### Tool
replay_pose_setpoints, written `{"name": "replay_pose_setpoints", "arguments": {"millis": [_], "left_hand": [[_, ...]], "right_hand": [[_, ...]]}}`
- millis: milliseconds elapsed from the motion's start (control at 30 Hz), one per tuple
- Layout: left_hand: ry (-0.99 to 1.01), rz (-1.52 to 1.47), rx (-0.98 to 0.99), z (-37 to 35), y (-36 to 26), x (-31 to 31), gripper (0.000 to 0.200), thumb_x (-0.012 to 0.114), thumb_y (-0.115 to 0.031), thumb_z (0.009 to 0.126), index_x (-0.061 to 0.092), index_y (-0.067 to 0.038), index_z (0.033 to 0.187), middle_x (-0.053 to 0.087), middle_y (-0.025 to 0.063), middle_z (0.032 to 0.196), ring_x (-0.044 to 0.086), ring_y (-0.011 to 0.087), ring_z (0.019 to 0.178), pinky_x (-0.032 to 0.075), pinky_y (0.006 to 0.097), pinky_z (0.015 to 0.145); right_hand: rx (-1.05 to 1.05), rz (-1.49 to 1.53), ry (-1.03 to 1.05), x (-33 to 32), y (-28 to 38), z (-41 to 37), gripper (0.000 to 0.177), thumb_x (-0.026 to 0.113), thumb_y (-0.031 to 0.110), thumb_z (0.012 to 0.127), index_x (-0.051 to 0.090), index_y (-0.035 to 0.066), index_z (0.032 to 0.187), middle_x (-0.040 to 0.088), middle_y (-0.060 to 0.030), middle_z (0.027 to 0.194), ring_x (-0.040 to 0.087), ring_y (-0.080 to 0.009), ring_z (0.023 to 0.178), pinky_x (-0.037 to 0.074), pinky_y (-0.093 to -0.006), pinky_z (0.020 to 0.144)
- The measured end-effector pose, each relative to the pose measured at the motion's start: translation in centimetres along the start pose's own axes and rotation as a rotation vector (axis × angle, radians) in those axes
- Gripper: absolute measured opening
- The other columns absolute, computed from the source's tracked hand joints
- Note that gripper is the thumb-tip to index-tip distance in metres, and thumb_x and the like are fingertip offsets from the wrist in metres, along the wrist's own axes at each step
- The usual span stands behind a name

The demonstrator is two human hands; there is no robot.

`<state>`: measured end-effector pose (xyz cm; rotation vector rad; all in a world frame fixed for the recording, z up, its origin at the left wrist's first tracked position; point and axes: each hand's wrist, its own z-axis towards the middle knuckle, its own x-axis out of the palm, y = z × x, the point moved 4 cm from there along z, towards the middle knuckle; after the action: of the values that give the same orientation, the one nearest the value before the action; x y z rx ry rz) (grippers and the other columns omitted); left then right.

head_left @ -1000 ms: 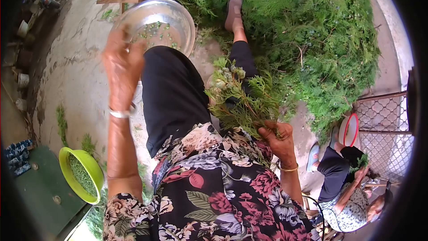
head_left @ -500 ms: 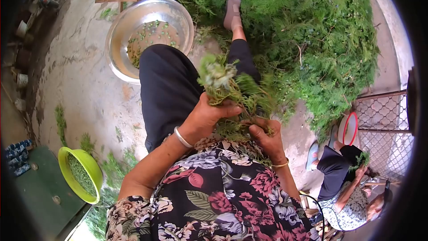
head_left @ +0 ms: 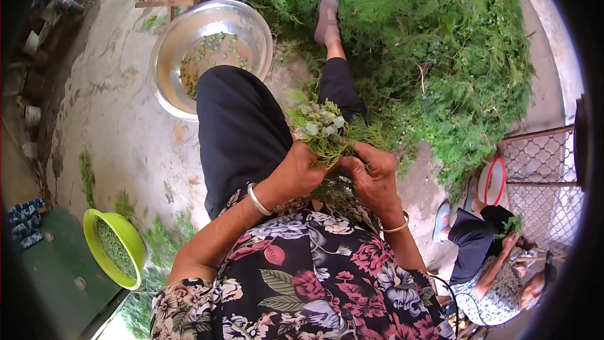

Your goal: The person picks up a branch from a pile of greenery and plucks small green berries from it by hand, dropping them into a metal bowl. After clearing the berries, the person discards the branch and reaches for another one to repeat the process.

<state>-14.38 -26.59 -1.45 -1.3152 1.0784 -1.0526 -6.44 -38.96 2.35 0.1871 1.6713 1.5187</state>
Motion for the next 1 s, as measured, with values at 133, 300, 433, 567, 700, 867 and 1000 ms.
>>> {"name": "replay_pose_setpoints", "arguments": {"millis": [133, 300, 433, 567, 700, 867, 1000], "left_hand": [[0.064, 0.282, 0.144, -0.3, -0.8, -0.6, 0.025, 0.068, -0.007, 0.079, 0.061, 0.002, 0.101, 0.065, 0.0134, 0.088, 0.06, 0.0241, 0.077, 0.047, 0.0323, 0.073], [0.004, 0.423, -0.104, -1.2, -0.9, -3.5, 0.03, 0.072, -0.012, 0.075, 0.058, 0.005, 0.095, 0.06, 0.0154, 0.077, 0.059, 0.0222, 0.066, 0.046, 0.0315, 0.062], [-0.55, 0.276, 0.02, -1.8, -2.5, -6.9, 0.03, 0.072, -0.007, 0.076, 0.059, 0.005, 0.1, 0.064, 0.0093, 0.087, 0.061, 0.0148, 0.076, 0.05, 0.0268, 0.07], [-0.362, 0.417, 0.248, -0.7, -6.4, -6.2, 0.041, 0.077, -0.01, 0.07, 0.059, 0.004, 0.104, 0.062, 0.0136, 0.101, 0.062, 0.02, 0.088, 0.05, 0.0289, 0.077], [-0.35, 0.715, 0.424, 0.4, -6.3, -3.9, 0.055, 0.083, -0.016, 0.06, 0.059, 0.001, 0.106, 0.061, 0.0192, 0.098, 0.061, 0.0326, 0.084, 0.05, 0.0351, 0.075], [-0.2, 0.469, 0.234, 0.6, -4.3, -3.1, 0.047, 0.083, -0.01, 0.058, 0.059, 0.001, 0.097, 0.058, 0.0117, 0.083, 0.057, 0.0242, 0.065, 0.046, 0.0304, 0.058], [-0.263, 0.324, 0.175, 0.0, -3.8, -3.0, 0.04, 0.081, -0.005, 0.059, 0.058, 0.002, 0.091, 0.057, 0.0105, 0.079, 0.055, 0.0205, 0.06, 0.043, 0.0281, 0.053]], "right_hand": [[0.099, 0.112, 0.051, 0.4, -0.2, -0.3, 0.015, 0.064, 0.005, 0.083, 0.065, -0.003, 0.097, 0.067, -0.012, 0.08, 0.064, -0.018, 0.066, 0.049, -0.0285, 0.06], [0.196, 0.056, -0.19, 0.1, -0.3, -0.4, 0.011, 0.063, 0.002, 0.084, 0.064, -0.004, 0.094, 0.064, -0.0082, 0.076, 0.056, -0.0127, 0.063, 0.044, -0.0253, 0.058], [0.024, 0.043, -0.289, 0.0, -0.4, -0.3, 0.01, 0.063, 0.001, 0.083, 0.063, -0.004, 0.093, 0.062, -0.0082, 0.075, 0.054, -0.0133, 0.062, 0.043, -0.0259, 0.057], [-0.014, -0.048, -0.257, 0.2, 0.2, -0.3, 0.01, 0.062, -0.002, 0.081, 0.062, -0.003, 0.091, 0.061, -0.0109, 0.076, 0.056, -0.0169, 0.062, 0.043, -0.0276, 0.057], [-0.051, -0.07, -0.221, 0.6, 0.5, -0.5, 0.014, 0.061, -0.007, 0.077, 0.062, -0.003, 0.09, 0.062, -0.0135, 0.077, 0.06, -0.0236, 0.064, 0.046, -0.0298, 0.058], [-0.052, -0.082, -0.176, 0.5, 0.1, -0.6, 0.015, 0.06, -0.008, 0.076, 0.062, -0.003, 0.089, 0.062, -0.0145, 0.078, 0.061, -0.0268, 0.065, 0.046, -0.0314, 0.058], [-0.063, -0.098, -0.154, 0.7, 0.2, -0.6, 0.013, 0.06, -0.007, 0.076, 0.062, -0.003, 0.088, 0.062, -0.0142, 0.077, 0.06, -0.0263, 0.062, 0.045, -0.0317, 0.055]]}}
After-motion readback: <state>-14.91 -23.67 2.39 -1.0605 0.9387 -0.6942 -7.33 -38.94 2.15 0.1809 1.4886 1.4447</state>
